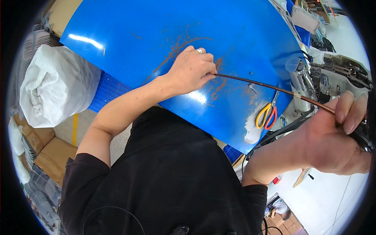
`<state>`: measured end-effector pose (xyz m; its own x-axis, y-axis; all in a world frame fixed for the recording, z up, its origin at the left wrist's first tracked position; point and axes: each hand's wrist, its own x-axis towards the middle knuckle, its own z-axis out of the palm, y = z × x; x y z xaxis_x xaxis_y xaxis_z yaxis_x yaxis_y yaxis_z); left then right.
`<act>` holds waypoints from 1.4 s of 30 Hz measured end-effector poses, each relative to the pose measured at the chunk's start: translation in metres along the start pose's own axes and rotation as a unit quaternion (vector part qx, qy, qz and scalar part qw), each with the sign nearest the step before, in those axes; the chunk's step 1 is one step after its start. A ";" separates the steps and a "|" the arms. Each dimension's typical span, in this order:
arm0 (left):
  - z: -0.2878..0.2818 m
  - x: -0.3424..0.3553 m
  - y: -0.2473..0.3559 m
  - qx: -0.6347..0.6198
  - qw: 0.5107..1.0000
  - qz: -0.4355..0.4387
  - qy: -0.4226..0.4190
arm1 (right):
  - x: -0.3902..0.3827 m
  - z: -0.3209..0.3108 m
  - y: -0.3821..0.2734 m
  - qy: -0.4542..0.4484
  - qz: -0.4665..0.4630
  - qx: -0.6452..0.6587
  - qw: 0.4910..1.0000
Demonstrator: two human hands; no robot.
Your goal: Adjusting and repairing a sewing machine part using a screwdriver and scissors.
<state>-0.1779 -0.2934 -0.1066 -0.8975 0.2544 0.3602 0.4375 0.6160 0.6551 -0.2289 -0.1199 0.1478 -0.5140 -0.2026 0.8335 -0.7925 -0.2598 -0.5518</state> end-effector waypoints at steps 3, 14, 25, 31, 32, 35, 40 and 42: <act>0.004 -0.001 0.000 0.006 1.000 0.014 -0.005 | 0.000 0.015 0.007 -0.038 0.020 0.044 0.998; -0.005 0.007 -0.003 -0.006 0.998 0.047 -0.051 | 0.018 0.000 0.011 -0.176 0.083 0.190 0.962; -0.014 0.010 -0.003 -0.014 0.996 0.028 -0.089 | 0.040 -0.042 0.031 -0.304 0.150 0.312 0.888; -0.016 0.012 0.001 -0.009 0.994 0.008 -0.106 | 0.037 -0.035 0.029 -0.325 0.169 0.342 0.866; -0.016 0.012 0.001 -0.008 0.994 0.009 -0.107 | 0.038 -0.035 0.029 -0.319 0.169 0.340 0.868; -0.018 0.013 0.001 -0.011 0.993 0.008 -0.118 | 0.042 -0.044 0.033 -0.302 0.170 0.334 0.877; -0.017 0.015 -0.001 -0.015 0.992 0.007 -0.127 | 0.044 -0.029 0.037 -0.275 0.167 0.322 0.890; -0.018 0.015 0.000 -0.017 0.992 0.003 -0.128 | 0.043 -0.021 0.033 -0.267 0.167 0.319 0.894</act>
<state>-0.1901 -0.3028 -0.0897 -0.8773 0.4419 0.1872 0.4411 0.5889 0.6772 -0.2835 -0.1175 0.1659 -0.3217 -0.7471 0.5817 -0.1888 -0.5514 -0.8126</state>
